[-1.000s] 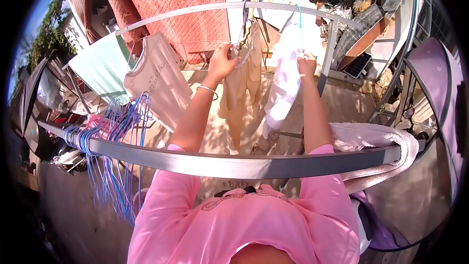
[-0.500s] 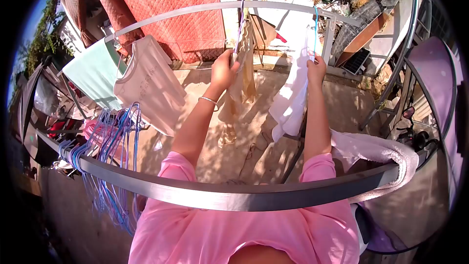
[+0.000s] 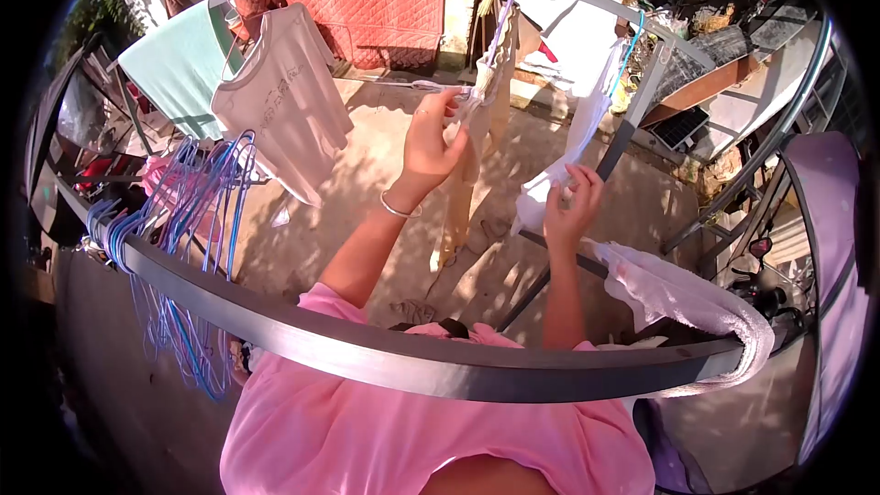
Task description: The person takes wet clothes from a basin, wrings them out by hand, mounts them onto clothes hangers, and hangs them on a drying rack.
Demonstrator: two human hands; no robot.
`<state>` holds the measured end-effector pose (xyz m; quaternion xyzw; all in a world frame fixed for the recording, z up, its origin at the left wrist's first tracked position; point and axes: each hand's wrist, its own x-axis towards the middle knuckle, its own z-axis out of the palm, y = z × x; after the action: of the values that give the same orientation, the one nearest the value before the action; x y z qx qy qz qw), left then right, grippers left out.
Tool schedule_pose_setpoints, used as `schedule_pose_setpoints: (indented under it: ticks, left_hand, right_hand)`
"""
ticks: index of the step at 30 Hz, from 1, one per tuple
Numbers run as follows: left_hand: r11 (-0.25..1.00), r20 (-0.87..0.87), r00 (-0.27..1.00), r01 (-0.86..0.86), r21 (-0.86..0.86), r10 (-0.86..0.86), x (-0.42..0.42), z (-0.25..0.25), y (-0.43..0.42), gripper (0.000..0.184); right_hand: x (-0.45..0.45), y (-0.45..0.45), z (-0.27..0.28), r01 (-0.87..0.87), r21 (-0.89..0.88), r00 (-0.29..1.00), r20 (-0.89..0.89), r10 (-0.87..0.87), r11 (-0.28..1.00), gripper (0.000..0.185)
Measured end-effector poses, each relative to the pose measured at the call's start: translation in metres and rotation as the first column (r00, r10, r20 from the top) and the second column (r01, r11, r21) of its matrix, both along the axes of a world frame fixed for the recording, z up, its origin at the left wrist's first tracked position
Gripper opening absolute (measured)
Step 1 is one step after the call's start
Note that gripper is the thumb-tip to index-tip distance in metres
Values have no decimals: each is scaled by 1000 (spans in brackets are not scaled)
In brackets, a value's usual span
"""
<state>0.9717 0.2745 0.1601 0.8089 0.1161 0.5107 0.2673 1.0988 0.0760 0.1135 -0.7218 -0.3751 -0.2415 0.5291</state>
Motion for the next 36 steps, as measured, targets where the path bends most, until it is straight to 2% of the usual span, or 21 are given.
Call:
schedule_pose_setpoints:
  ticks: [3,6,7,9,10,11,12,13,14,15,16,18,21,22,24,25,26,27,28,30,36]
  left_hand:
    - [917,-37,992,95,-388,-118,-62,-49,-36,37]
    - [651,-152,944,82,-754,-294,-135,-98,-74,29]
    - [623,-218,906,63,-780,-364,-161,-105,-87,29]
    - [575,-341,802,4,-818,-490,-201,-97,-107,28]
    - [559,-397,738,-31,-828,-546,-222,-85,-117,27]
    - [577,-228,833,128,-807,-504,-240,-74,-129,26]
    - [697,-298,856,98,-710,-423,-260,-59,-141,25]
    - [715,-428,772,48,-698,-470,-276,-62,-144,28]
    - [729,-538,668,10,-685,-514,-290,-52,-150,30]
    - [654,-492,681,-26,-756,-542,-306,-35,-158,28]
    - [695,-505,701,-18,-718,-504,-321,-22,-168,28]
    - [687,-397,810,9,-727,-431,-360,-4,-192,28]
    - [848,-360,898,26,-530,-253,-434,50,-220,30]
    - [942,-333,938,-24,-335,-94,-460,67,-232,30]
    - [975,-180,975,-158,-154,130,-509,119,-267,36]
    - [980,-68,980,-181,78,187,-528,146,-279,46]
    - [946,-113,970,-179,269,216,-551,180,-293,51]
    - [908,466,863,-339,245,196,-551,193,-321,59]
    - [809,408,883,-407,425,230,-563,221,-335,59]
    - [664,157,935,-339,667,320,-586,256,-366,58]
    - [571,43,894,-321,756,446,-634,295,-428,58]
  right_hand:
    - [-44,-20,-58,-247,-151,968,-85,236,957,21]
    - [-79,-34,-83,-445,-212,874,-317,369,870,13]
    - [-85,-37,-88,-480,-218,858,-318,403,850,13]
    - [-99,-43,-97,-638,-211,691,-581,430,740,12]
    - [-106,-41,-97,-679,-217,662,-595,456,702,12]
    - [-112,-38,-88,-761,-230,596,-617,514,607,11]
    - [-120,-35,-76,-831,-240,525,-640,561,502,10]
    - [-129,-33,-59,-894,-204,429,-642,635,398,9]
    - [-138,-36,-48,-895,-378,440,-663,605,237,26]
    - [-148,-36,-33,-943,-317,319,-766,559,103,29]
    - [-160,-32,-14,-969,-244,202,-848,490,-24,32]
    - [-186,-24,32,-871,-356,77,-779,622,-339,35]
    - [-239,-28,94,-805,-418,-192,-486,852,-420,39]
    - [-254,-32,122,-800,-406,-268,-417,868,-442,42]
    - [-277,-49,172,-829,-273,-406,-306,861,-488,51]
    - [-288,-56,182,-874,-135,-460,-80,884,-467,53]
    - [-305,-66,207,-811,141,-557,108,823,-567,62]
    - [-322,-75,226,-655,382,-574,309,758,-652,73]
    - [-345,-78,245,-616,329,-562,453,692,-716,72]
    - [-392,-91,278,-645,138,-555,592,585,-752,71]
    - [-493,-105,318,-613,17,-540,720,435,-790,67]
